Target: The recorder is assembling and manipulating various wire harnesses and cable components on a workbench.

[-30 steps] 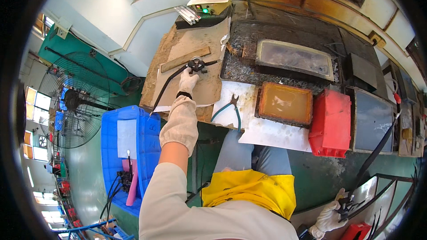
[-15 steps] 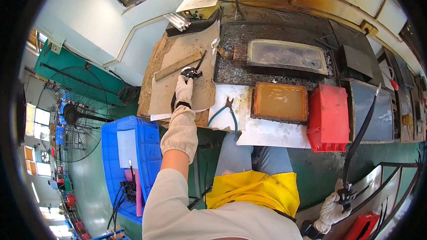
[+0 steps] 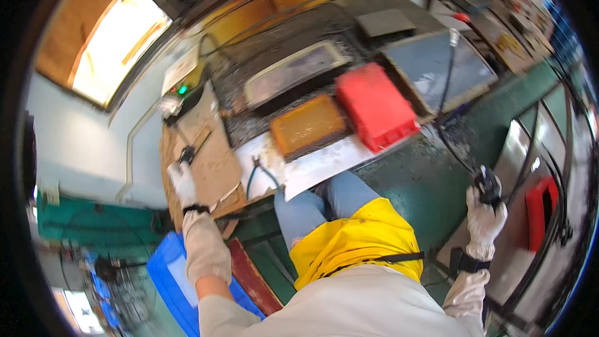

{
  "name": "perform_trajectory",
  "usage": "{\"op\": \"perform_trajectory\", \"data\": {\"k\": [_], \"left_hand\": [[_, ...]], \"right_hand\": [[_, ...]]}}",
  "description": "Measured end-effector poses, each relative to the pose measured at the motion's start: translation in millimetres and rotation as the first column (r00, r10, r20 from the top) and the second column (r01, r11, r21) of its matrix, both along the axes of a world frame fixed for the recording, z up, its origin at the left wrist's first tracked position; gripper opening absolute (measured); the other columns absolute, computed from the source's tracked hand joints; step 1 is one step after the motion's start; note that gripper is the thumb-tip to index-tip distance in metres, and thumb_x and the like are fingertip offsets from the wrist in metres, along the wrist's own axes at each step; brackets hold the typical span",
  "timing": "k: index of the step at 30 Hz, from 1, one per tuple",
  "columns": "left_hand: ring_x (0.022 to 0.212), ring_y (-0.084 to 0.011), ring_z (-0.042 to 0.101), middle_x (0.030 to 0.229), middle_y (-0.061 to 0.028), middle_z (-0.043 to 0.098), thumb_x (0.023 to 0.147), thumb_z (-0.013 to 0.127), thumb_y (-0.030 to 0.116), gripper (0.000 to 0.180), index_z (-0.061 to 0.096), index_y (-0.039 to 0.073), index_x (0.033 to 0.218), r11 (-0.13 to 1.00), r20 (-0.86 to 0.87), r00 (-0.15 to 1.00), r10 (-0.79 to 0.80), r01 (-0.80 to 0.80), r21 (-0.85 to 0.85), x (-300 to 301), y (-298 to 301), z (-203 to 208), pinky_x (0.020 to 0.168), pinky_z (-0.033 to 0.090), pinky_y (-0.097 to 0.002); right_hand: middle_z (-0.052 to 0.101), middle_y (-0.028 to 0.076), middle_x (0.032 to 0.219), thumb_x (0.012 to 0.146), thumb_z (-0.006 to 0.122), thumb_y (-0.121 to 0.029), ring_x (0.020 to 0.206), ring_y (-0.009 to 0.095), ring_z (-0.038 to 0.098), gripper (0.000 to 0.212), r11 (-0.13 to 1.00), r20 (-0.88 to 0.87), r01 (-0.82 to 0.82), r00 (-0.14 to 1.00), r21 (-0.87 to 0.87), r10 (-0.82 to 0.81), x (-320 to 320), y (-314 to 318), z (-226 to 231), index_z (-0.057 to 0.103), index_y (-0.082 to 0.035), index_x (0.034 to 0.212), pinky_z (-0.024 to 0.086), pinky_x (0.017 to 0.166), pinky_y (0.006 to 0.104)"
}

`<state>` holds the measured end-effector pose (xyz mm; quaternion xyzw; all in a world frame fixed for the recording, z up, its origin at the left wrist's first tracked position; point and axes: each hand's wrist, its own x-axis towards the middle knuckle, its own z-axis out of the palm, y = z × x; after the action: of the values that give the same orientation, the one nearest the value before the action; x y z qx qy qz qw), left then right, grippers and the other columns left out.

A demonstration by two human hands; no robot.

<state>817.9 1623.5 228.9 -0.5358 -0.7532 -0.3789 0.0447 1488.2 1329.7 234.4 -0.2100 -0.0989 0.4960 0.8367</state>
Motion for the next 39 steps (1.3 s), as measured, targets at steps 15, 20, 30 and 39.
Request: {"op": "perform_trajectory", "data": {"k": [15, 20, 30, 39], "left_hand": [[0.075, -0.0226, 0.047, 0.082, -0.0123, 0.048, 0.092, 0.051, 0.008, 0.009, 0.047, 0.0, 0.092, 0.785, -0.171, 0.77, -0.614, 0.619, -0.028, 133, -32, 90, 0.071, 0.043, -0.0333], [0.077, -0.0166, 0.044, 0.084, -0.0076, 0.047, 0.09, 0.051, 0.002, 0.005, 0.047, 0.001, 0.093, 0.667, -0.052, 0.666, -0.744, 0.745, -0.013, 220, -38, 106, 0.072, 0.042, -0.0286], [0.086, -0.0158, 0.044, 0.091, -0.0063, 0.044, 0.083, 0.047, -0.012, 0.017, 0.047, 0.001, 0.094, 0.239, 0.139, 0.216, -0.966, 0.955, 0.177, 367, -92, 118, 0.087, 0.038, -0.0271], [0.078, -0.0164, 0.046, 0.085, -0.0084, 0.045, 0.078, 0.05, -0.013, 0.02, 0.046, 0.001, 0.09, 0.079, 0.344, 0.078, -0.936, 0.997, -0.011, 395, -133, 118, 0.076, 0.042, -0.0272]], "right_hand": [[0.053, 0.018, 0.125, 0.088, 0.051, -0.022, 0.111, 0.033, 0.056, 0.041, 0.789, 0.443, 0.614, 0.703, 0.018, -0.557, 108, -166, 13, 0.048, -0.005, 0.125, 0.049, 0.092, 0.0476], [0.057, 0.014, 0.116, 0.096, 0.041, -0.022, 0.101, 0.031, 0.06, 0.034, 0.485, 0.429, 0.87, 0.473, -0.089, -0.77, 133, -251, 14, 0.05, -0.004, 0.124, 0.05, 0.089, 0.0469], [0.061, 0.008, 0.096, 0.089, 0.06, -0.027, 0.073, 0.022, 0.061, 0.022, 0.356, 0.459, 0.906, 0.423, -0.228, -0.781, 218, -311, 34, 0.058, -0.01, 0.103, 0.056, 0.07, 0.0369], [0.058, 0.004, 0.086, 0.075, 0.074, -0.04, 0.062, 0.014, 0.054, 0.044, 0.145, 0.516, 0.888, 0.379, -0.437, -0.768, 286, -299, 2, 0.059, -0.009, 0.102, 0.053, 0.055, 0.0267]]}}
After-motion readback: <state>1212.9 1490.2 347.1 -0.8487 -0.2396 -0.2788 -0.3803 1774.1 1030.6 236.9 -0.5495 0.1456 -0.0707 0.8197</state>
